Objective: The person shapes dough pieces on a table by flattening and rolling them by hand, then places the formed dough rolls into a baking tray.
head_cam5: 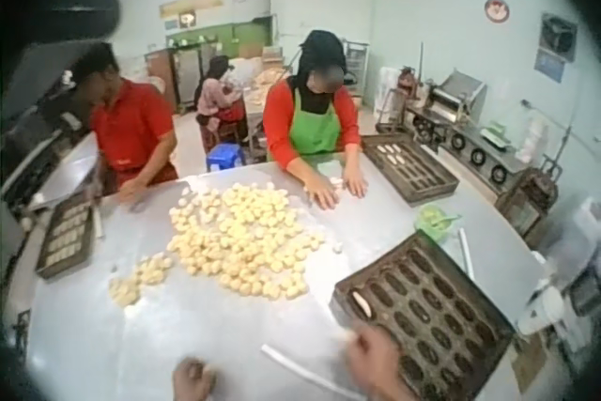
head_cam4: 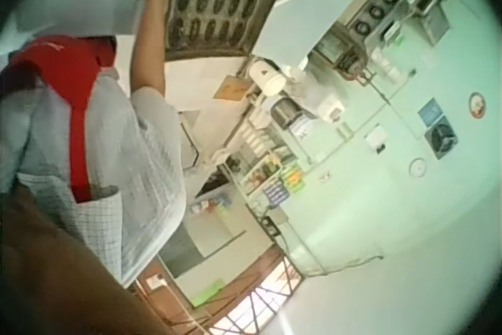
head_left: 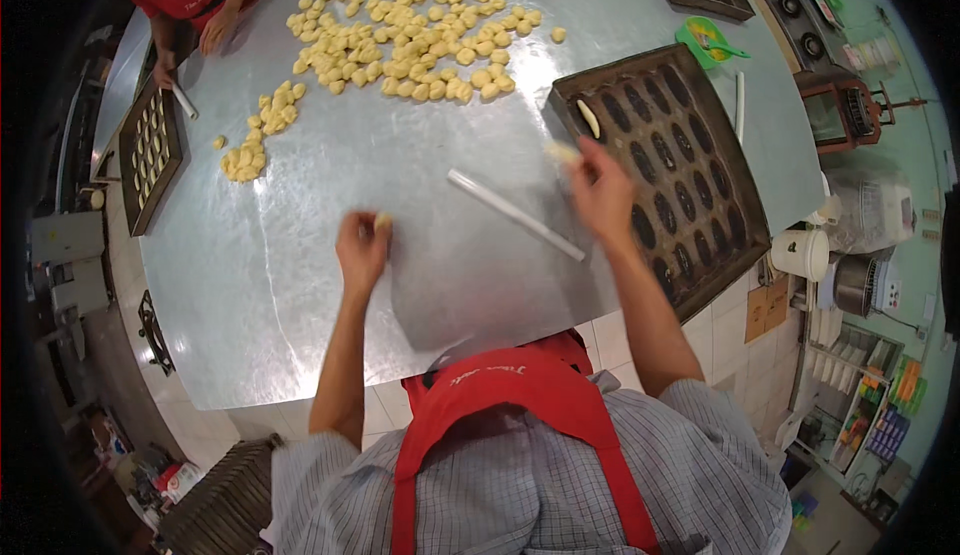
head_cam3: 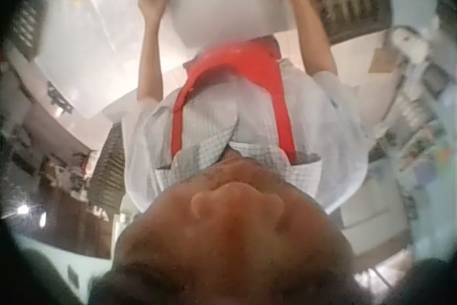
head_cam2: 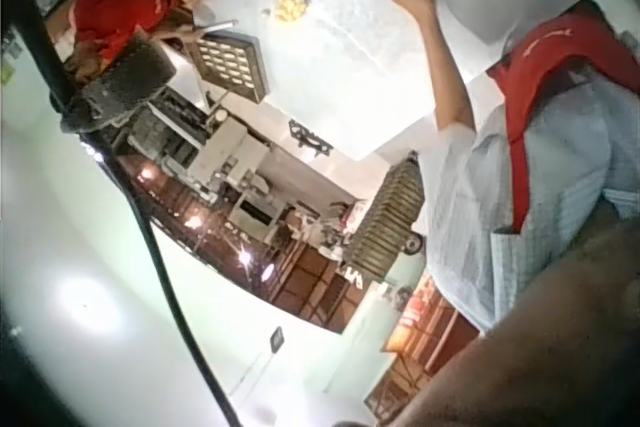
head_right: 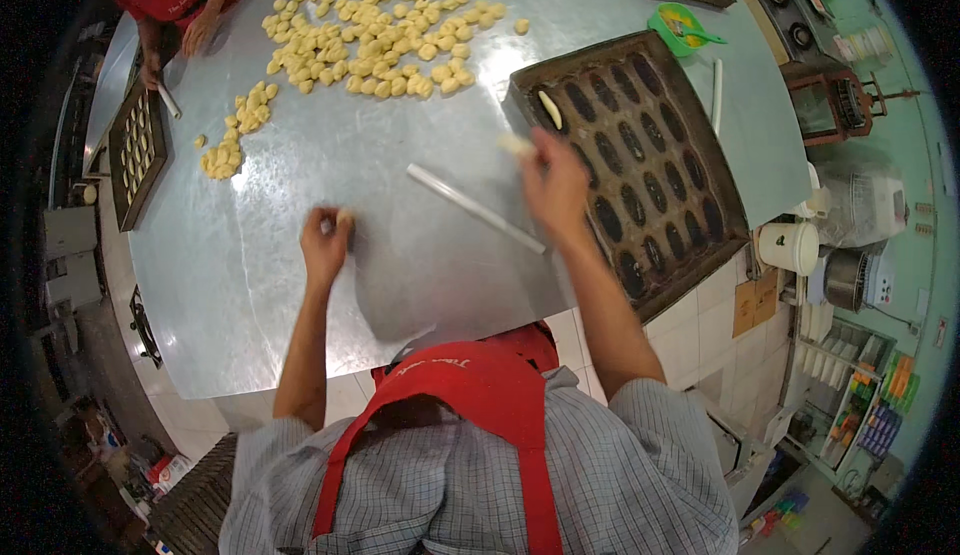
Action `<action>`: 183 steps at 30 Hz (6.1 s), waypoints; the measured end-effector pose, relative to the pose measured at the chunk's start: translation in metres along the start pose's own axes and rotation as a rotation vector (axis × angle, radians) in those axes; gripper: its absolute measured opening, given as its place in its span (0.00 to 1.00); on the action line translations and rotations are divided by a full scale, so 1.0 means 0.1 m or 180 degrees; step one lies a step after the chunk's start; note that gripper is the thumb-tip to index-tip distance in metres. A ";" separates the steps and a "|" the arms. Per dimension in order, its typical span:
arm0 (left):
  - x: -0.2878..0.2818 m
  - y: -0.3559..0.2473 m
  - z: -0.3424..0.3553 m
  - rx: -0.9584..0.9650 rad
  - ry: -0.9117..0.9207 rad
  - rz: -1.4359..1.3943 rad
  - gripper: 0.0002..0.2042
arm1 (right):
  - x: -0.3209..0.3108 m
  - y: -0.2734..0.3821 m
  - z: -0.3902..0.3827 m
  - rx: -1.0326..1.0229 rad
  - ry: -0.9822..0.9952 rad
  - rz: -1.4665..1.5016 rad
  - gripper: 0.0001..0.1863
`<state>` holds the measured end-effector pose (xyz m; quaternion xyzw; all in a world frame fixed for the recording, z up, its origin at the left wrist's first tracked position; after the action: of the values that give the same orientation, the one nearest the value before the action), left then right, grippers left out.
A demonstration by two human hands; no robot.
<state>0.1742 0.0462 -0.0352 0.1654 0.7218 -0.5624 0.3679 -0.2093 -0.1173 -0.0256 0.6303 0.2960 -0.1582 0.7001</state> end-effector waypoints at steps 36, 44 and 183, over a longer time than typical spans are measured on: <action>1.10 -0.84 -1.05 0.0676 0.0555 0.2114 0.36 | 0.61 -0.24 -1.17 -0.2022 0.1275 -0.0686 0.25; 1.52 -0.63 -1.44 0.1592 0.0721 0.0908 0.32 | 0.65 -0.08 -0.68 -0.0801 0.0740 -0.0968 0.21; 0.06 0.25 0.60 0.0163 -0.0073 0.0323 0.16 | 1.22 0.66 -1.34 -0.2117 0.1995 -0.0719 0.37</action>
<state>0.2071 -0.0031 -0.0629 0.2047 0.6936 -0.5631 0.3999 -0.1046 0.0418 -0.0528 0.3529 0.5945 0.0679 0.7193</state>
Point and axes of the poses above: each hand's wrist, its own z-axis towards the middle knuckle, its own x-axis out of the palm, y = z × x, the point moved 1 cm from there along z, towards the middle knuckle, and after that the axes turned 14 degrees about y, right-handed, at the moved point
